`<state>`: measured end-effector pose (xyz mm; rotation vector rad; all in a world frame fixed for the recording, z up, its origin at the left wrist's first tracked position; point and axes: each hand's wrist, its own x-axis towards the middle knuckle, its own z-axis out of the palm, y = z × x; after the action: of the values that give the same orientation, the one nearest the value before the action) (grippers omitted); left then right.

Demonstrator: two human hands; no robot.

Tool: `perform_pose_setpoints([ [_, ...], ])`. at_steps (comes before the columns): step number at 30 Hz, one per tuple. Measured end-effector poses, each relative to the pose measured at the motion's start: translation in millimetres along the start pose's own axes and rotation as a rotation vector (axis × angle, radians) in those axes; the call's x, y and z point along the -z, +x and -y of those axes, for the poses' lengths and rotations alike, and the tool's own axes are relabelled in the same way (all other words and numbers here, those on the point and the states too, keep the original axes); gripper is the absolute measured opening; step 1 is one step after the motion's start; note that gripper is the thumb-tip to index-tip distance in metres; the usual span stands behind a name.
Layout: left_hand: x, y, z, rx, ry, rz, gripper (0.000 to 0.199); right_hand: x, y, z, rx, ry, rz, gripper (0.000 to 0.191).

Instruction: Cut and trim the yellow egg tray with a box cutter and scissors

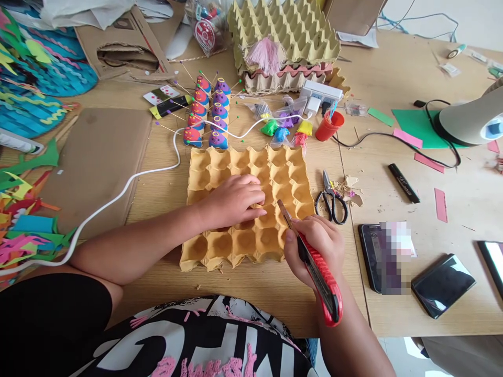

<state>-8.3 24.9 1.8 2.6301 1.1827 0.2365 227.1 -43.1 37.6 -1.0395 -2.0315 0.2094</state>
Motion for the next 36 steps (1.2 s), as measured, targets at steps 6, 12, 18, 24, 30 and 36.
perform_pose_setpoints([
  [6,0.5,0.6,-0.5,0.003,0.011,0.015,0.029,-1.4,2.2,-0.3,0.009,-0.006,0.107,0.022],
  [12,-0.9,0.3,-0.1,0.001,0.01,0.001,0.028,4.1,3.1,0.5,0.03,-0.011,0.108,0.021],
  [18,-1.5,-0.2,1.1,-0.007,-0.001,-0.018,0.028,-0.1,-0.7,1.3,-0.003,0.007,-0.011,0.016],
  [24,-0.7,0.0,0.6,-0.006,0.002,-0.01,0.028,-4.3,0.2,-0.8,0.002,-0.001,0.05,0.018],
  [30,-1.1,0.7,0.0,0.005,0.009,-0.002,0.027,1.2,2.3,0.2,0.001,0.015,0.085,0.02],
  [36,-0.4,1.0,-0.3,0.008,0.002,0.008,0.027,0.0,1.3,1.2,0.027,0.026,0.017,0.016],
])
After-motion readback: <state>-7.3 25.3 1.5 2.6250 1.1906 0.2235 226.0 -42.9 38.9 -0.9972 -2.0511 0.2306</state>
